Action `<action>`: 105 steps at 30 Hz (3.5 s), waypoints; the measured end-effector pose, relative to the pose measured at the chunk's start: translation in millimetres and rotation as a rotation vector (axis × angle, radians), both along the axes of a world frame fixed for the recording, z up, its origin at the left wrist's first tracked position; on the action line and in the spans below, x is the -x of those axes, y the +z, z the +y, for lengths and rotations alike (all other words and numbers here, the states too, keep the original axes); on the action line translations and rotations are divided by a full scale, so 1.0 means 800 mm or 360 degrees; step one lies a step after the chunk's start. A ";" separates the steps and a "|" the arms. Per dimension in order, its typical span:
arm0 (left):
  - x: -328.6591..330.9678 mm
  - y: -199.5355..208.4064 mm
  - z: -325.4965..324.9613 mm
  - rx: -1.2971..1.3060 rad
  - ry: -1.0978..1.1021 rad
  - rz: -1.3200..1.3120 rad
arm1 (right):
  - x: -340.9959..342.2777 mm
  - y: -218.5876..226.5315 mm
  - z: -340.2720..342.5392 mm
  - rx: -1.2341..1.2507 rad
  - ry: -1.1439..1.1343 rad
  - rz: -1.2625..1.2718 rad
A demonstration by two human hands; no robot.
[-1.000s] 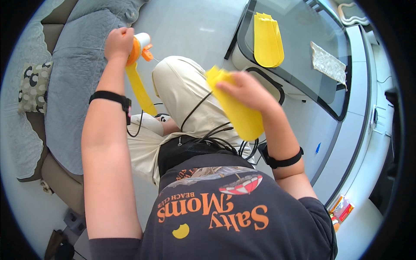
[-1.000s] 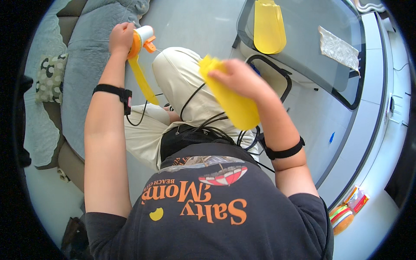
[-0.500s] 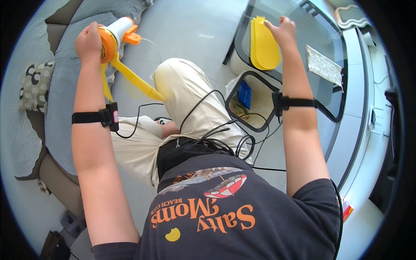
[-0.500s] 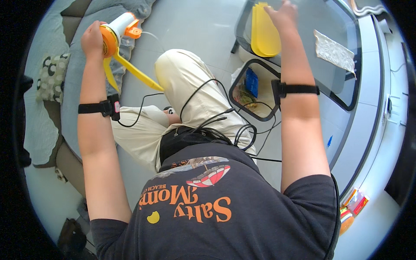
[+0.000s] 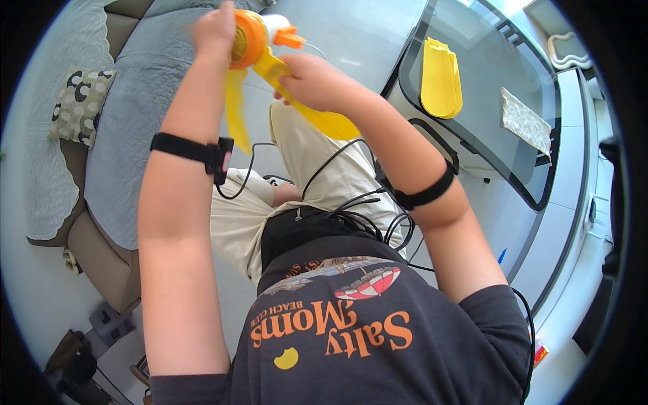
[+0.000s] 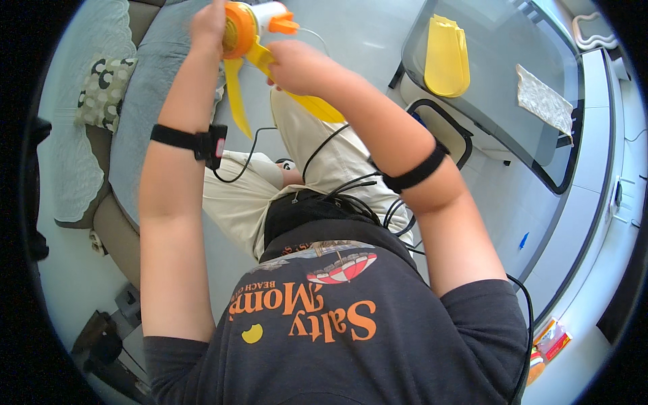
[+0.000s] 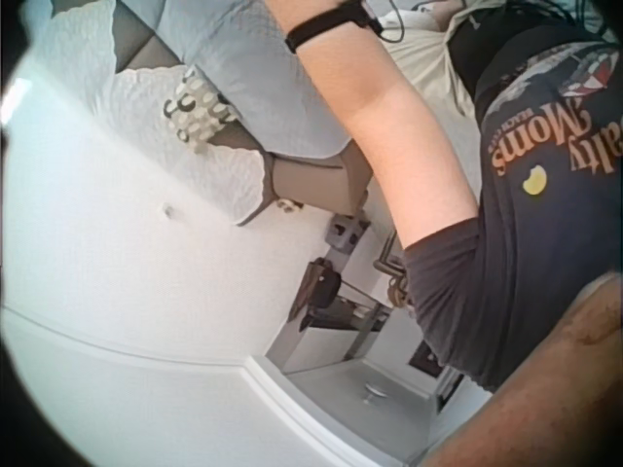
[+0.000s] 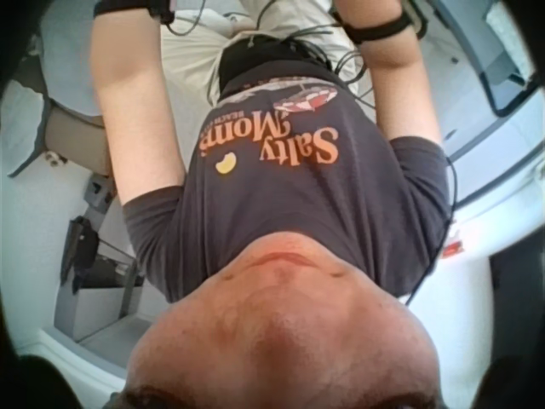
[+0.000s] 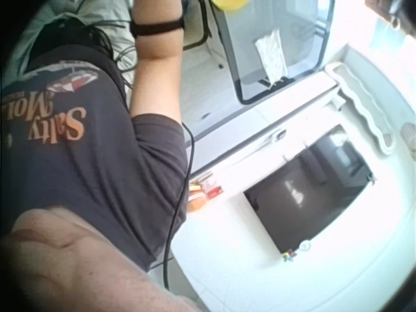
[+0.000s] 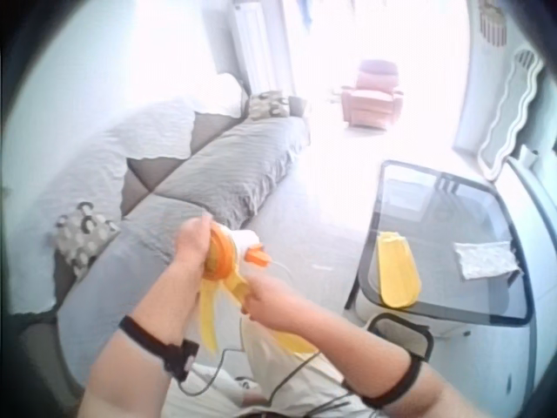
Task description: The person assembles a small yellow fan by attaching blades to the central hub, then disassembles it by removing the blades and placing them on a nearby table. The person handles the fan and its components by hand throughout the process.
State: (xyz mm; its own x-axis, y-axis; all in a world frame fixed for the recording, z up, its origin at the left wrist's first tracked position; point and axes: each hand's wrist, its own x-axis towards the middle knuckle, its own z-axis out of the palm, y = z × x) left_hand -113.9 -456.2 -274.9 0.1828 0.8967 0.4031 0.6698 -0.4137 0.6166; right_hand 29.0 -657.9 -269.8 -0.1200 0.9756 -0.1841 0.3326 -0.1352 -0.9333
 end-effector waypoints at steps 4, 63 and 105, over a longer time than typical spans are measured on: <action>-0.003 -0.016 -0.067 0.0149 -0.0296 0.0307 | -0.032 -0.023 -0.043 -0.0168 0.0144 -0.0430; 0.050 -0.098 -0.087 0.0186 0.0149 -0.0058 | -0.347 -0.102 -0.071 0.0302 -0.1438 -0.1511; -0.035 -0.041 -0.141 -0.0169 -0.0514 0.0372 | -0.017 -0.054 -0.046 -0.0163 -0.0077 -0.1105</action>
State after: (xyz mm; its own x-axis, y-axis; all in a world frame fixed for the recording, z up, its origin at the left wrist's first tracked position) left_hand -86.2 -568.9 -307.4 0.5457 0.7338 0.4047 0.6118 -0.6789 0.4060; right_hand 42.5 -695.0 -313.0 0.0361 0.9934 -0.1092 0.8521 -0.0877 -0.5160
